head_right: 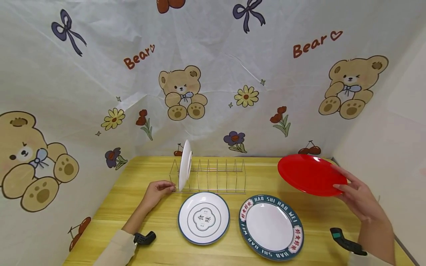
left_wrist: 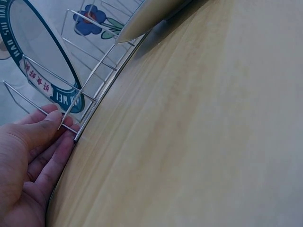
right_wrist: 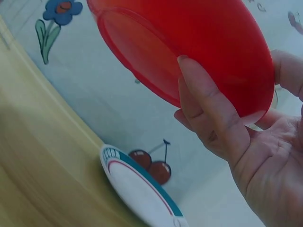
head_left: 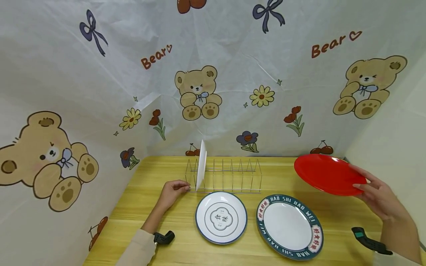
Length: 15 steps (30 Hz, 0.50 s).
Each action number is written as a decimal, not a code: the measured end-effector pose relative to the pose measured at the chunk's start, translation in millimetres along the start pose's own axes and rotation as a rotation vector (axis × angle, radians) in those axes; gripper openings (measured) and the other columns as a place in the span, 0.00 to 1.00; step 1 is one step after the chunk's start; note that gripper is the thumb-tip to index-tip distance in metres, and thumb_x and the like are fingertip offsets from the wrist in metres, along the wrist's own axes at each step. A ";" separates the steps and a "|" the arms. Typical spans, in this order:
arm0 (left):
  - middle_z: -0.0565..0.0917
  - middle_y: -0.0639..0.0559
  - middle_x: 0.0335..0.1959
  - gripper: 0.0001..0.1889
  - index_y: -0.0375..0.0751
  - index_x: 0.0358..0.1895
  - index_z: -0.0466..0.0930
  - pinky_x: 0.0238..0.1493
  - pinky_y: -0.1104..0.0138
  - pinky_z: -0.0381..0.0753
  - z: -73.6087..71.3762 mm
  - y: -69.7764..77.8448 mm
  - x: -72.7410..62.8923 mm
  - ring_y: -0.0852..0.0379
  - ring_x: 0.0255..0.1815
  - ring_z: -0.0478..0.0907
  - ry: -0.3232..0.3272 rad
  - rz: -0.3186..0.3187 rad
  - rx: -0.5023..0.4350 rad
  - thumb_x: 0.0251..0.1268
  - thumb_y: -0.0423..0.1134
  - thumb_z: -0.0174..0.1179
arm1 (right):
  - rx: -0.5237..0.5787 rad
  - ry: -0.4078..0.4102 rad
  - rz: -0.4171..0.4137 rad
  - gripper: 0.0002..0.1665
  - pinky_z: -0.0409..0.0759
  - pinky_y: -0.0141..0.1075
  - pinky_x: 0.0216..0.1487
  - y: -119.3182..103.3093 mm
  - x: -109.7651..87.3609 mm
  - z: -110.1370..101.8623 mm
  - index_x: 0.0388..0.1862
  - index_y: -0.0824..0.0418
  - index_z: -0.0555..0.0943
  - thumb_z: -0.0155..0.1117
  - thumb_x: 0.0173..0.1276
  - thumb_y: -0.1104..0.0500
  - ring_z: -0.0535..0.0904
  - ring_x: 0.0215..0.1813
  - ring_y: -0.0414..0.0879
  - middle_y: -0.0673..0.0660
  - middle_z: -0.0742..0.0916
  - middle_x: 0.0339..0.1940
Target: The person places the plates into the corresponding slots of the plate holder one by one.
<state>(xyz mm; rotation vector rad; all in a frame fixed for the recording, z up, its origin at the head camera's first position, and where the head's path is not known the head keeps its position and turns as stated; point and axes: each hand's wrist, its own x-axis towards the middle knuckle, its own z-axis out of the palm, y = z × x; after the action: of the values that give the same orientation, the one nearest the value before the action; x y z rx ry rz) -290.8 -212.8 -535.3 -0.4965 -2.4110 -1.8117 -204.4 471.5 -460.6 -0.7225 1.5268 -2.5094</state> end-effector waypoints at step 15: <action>0.88 0.36 0.42 0.07 0.27 0.44 0.87 0.44 0.66 0.88 -1.6 -14.0 3.9 0.44 0.44 0.87 -0.010 -0.008 -0.017 0.68 0.26 0.64 | -0.194 0.069 -0.044 0.43 0.83 0.42 0.53 10.6 38.8 50.7 0.85 0.57 0.48 0.36 0.75 0.82 0.81 0.62 0.43 0.49 0.70 0.74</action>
<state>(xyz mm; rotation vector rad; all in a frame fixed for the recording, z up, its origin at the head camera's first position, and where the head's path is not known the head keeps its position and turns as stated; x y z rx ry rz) -299.0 -217.0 -546.7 -0.4993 -2.4101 -1.8387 -217.0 412.4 -437.5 -0.7088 1.8162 -2.4650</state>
